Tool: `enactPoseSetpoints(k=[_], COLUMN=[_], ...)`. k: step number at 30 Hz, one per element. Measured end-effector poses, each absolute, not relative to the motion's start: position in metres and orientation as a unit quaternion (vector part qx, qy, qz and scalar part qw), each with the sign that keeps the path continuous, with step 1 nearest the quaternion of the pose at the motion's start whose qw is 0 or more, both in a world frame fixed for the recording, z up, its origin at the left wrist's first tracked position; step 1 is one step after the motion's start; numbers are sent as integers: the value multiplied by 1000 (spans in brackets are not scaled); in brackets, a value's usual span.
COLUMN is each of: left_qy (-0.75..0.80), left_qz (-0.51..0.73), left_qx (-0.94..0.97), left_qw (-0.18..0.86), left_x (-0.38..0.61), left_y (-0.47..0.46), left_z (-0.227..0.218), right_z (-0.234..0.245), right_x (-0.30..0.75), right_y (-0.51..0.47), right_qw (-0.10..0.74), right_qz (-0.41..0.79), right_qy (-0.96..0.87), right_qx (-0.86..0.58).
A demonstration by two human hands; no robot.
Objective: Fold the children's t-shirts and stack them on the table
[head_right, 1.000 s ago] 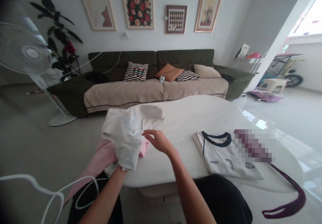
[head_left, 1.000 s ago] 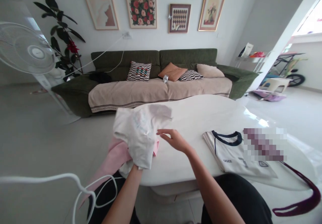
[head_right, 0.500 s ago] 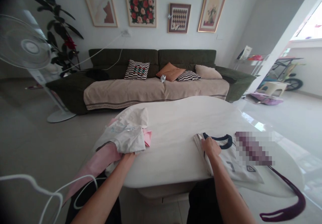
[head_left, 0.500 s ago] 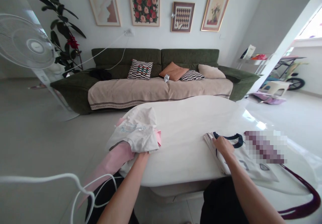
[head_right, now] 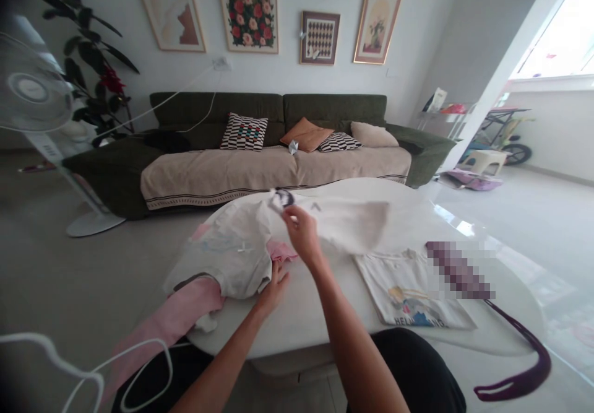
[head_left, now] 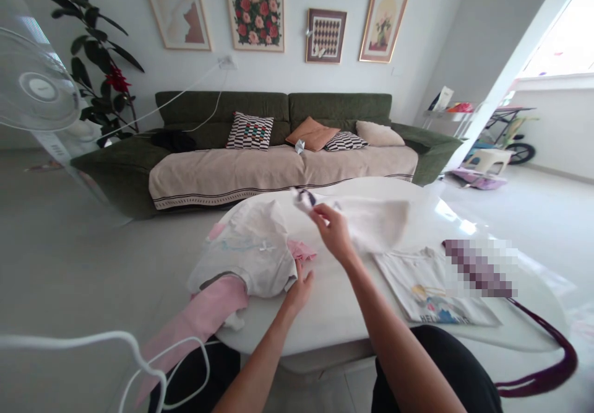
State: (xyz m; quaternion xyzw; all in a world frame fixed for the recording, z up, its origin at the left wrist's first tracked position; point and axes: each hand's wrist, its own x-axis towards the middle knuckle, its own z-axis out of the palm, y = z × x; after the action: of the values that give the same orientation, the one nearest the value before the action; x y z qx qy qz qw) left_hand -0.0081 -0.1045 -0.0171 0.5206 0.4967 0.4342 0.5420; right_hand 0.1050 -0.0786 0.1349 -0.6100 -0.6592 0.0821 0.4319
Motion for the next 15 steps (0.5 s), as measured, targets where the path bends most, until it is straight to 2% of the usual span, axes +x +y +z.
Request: enactPoseSetpoints(k=[3,6,8,10,12,15], left_qy=[466,402,412,467,560,717], left_qz=[416,378,361,380,411,342], left_qx=[533,583,618,653,660,604], left_qw=[571,597,564,459,286,70], left_x=[-19,-42,-61,-83,-104,-127], left_y=[-136,-168,-181,-182,-172,-145], left_z=[-15,0,12,21,23,13], right_z=[127,103,84,67,53,35], right_x=[53,34,42,70,115,198], right_y=[-90,-103,-108,-109,-112,-128], right_qw=[464,372,310,280,270,246], right_qz=[164,211,200,171,145,89], right_qy=[-766,-831,-839,-812,-772,-687], right_qx=[-415,-355,-399,-482,-557,-677])
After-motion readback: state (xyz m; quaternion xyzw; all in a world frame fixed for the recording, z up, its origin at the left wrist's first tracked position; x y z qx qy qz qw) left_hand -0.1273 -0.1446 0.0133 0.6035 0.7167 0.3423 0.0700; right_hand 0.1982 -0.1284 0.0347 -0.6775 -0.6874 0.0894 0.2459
